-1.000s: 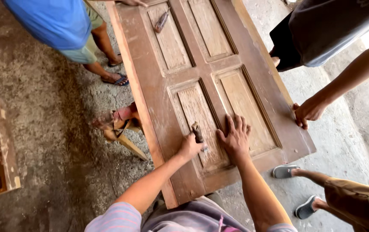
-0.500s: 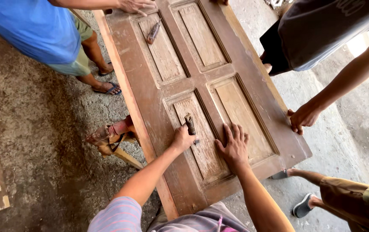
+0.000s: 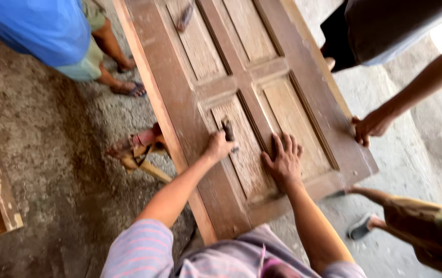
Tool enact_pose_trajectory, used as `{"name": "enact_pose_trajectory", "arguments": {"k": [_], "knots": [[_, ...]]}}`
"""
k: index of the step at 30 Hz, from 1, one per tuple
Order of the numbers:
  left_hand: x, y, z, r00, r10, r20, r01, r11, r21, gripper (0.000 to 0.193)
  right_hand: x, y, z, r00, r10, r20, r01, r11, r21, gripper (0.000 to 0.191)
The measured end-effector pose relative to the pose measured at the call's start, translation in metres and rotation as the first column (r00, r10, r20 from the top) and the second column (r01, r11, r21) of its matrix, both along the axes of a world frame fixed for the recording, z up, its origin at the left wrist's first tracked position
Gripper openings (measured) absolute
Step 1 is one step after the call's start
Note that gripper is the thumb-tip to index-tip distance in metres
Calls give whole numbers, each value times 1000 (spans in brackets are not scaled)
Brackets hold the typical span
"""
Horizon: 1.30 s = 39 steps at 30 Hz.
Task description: The person scrapes the surface of a wooden paneled door with a small hand scraper, working across the raised panels and rails while other workers hold the door steady and sand nearby sections. The person moves along the door, repositioning the scraper to remove material from different panel areas.
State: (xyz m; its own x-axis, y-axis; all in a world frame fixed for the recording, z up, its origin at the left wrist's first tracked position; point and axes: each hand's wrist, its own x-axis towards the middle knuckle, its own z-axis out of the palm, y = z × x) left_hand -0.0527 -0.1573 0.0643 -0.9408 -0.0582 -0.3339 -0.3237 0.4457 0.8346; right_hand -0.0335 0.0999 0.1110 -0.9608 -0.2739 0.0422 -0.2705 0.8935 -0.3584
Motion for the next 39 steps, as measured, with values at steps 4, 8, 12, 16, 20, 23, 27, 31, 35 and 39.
{"name": "enact_pose_trajectory", "arguments": {"k": [4,8,12,16,20,23,27,31,35,39], "knots": [[13,6,-6,993,72,-91,-71,997,9,28,6,1,8,999,-32,0,32,998,51,79],[17,28,-13,986,88,-145,-93,995,-30,33,2,15,12,998,-19,-56,20,999,26,78],[-20,14,-16,975,101,-200,-120,989,-88,31,-4,19,7,1000,-11,-15,12,999,31,77],[-60,-20,-5,921,195,-338,-225,973,-51,31,-7,5,3,1000,6,3,-6,999,35,77],[-47,-25,8,992,65,-105,-55,994,98,24,-8,-9,8,1000,-26,10,26,999,24,75],[-46,-30,13,976,100,-193,-89,994,68,24,-4,-12,11,999,-23,42,21,999,44,76],[-59,-45,5,980,190,-62,-187,981,53,21,-4,-13,9,998,-23,51,20,998,59,77],[-57,-48,-3,922,39,-385,-87,990,-109,37,-7,-15,4,999,-11,37,9,999,48,77],[-64,-51,-4,943,208,-259,-230,972,-54,30,-8,-20,0,998,-26,58,24,999,39,77],[-81,-66,4,927,287,-240,-275,958,84,29,-9,-31,-2,1000,2,16,-3,999,34,77]]}}
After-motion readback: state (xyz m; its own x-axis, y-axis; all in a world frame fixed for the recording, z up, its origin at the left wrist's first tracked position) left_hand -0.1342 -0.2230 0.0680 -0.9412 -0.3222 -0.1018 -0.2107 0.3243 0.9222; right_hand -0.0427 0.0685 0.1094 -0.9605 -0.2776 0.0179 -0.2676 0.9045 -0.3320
